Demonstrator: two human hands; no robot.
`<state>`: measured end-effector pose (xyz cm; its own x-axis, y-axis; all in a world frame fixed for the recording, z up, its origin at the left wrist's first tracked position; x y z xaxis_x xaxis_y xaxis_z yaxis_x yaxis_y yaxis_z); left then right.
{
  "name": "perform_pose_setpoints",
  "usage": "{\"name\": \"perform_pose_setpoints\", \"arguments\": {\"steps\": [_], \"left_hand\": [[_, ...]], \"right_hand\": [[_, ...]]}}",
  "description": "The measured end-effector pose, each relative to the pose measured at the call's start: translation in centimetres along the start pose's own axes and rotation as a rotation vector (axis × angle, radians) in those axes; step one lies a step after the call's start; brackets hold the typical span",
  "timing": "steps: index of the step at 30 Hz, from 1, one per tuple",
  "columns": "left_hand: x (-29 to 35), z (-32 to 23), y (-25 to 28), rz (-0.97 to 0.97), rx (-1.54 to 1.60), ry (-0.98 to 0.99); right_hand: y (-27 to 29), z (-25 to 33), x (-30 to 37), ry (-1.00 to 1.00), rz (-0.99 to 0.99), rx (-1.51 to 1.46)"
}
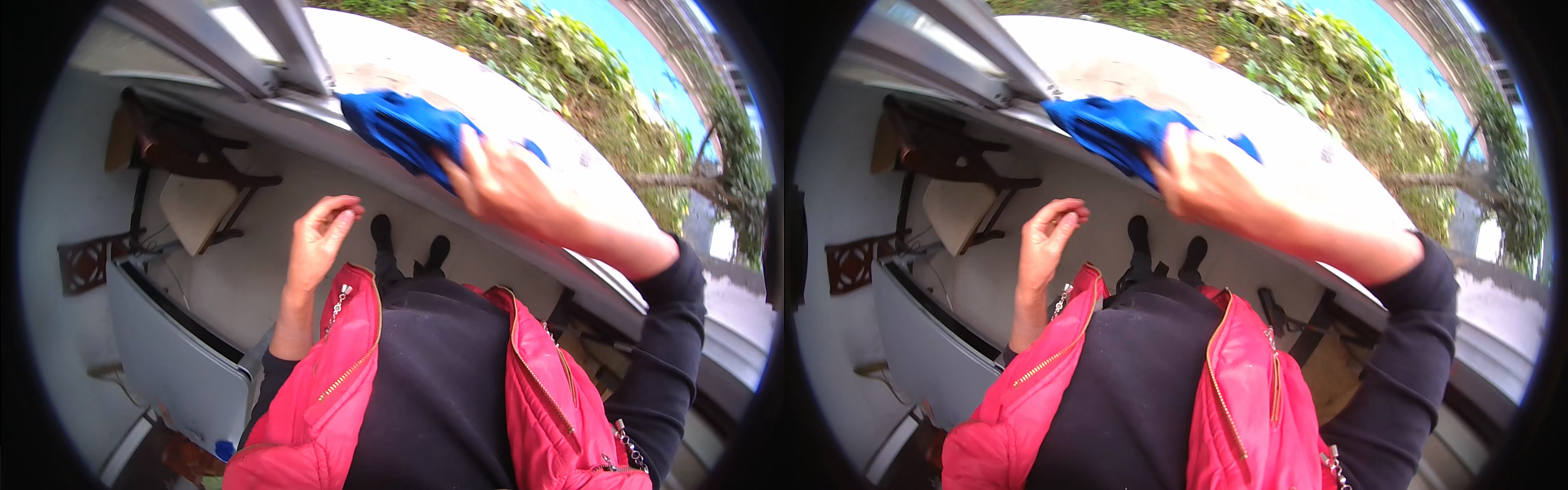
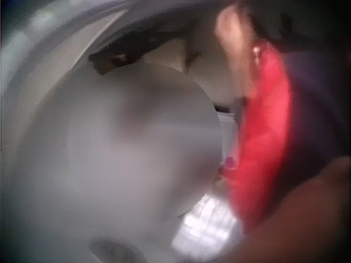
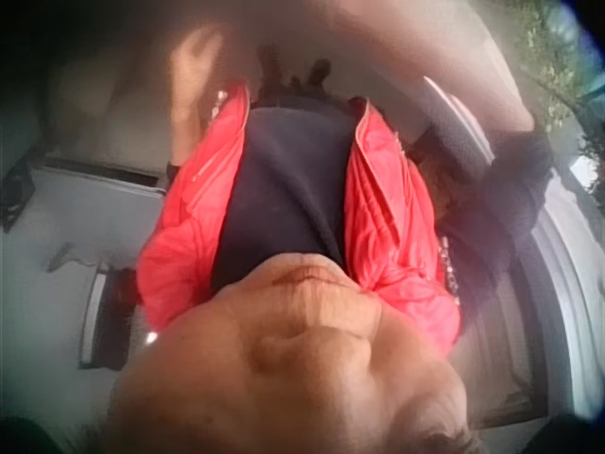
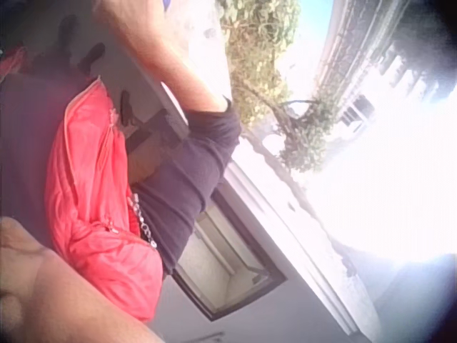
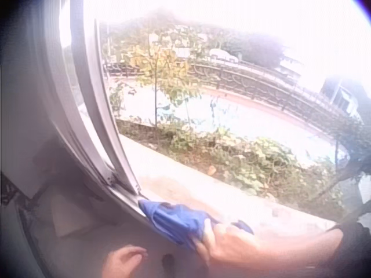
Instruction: The person cleans a window using a blue cloth, repeatedly wiping the frame and glass. They dip the cloth into a bucket of water, wring it out, and continue wiping different sections of the window. The person also moves a chair to reach higher areas.
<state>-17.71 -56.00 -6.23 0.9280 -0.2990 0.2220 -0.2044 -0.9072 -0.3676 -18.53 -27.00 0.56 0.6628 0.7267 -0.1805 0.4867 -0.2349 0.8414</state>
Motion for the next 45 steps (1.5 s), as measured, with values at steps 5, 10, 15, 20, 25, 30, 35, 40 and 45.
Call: {"name": "perform_pose_setpoints", "arguments": {"steps": [5, 10, 15, 20, 25, 30, 35, 40, 45], "left_hand": [[-1.0, 0.4, -1.6, 0.089, -0.065, 0.08], [-1.3, 1.3, -4.5, 0.239, -0.05, 0.114], [-0.8, 1.0, -5.8, 0.287, -0.083, 0.136], [-0.4, 1.1, -5.3, 0.29, -0.187, 0.061], [0.4, 2.4, -4.1, 0.144, -0.096, 0.099], [2.8, 2.9, -2.5, 0.04, -0.124, 0.131], [3.3, 1.3, -1.8, 0.001, -0.126, 0.124], [1.7, -0.4, -2.7, 0.048, -0.174, -0.026], [1.2, -0.1, -3.2, 0.089, -0.225, -0.066]], "right_hand": [[9.2, -3.9, 18.6, -0.147, 0.334, -0.111], [15.2, -4.8, 28.6, -0.24, 0.468, -0.012], [7.7, -2.2, 17.2, -0.168, 0.36, -0.101], [-1.0, 0.1, -3.6, -0.143, -0.203, -0.079], [-0.1, -1.8, 2.1, -0.207, -0.054, -0.363], [7.0, -6.2, 20.5, -0.102, 0.31, -0.431], [5.6, -4.6, 14.9, -0.165, 0.203, -0.491], [-1.1, 0.8, -5.6, -0.202, -0.197, -0.101], [-3.2, -0.2, -11.2, -0.041, -0.336, -0.08]]}}
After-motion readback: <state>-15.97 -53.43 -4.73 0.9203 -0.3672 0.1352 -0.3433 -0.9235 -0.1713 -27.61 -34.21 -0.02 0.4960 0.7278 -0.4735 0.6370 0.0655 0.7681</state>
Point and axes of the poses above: each hand's wrist, its own x-axis away from the middle knuckle, its own y-axis out of the back of the hand, z = x × y, the point moved 1 cm from there along -x, towards the middle knuckle, and after that the axes turned 15 degrees about x, right-handed, at the moved point
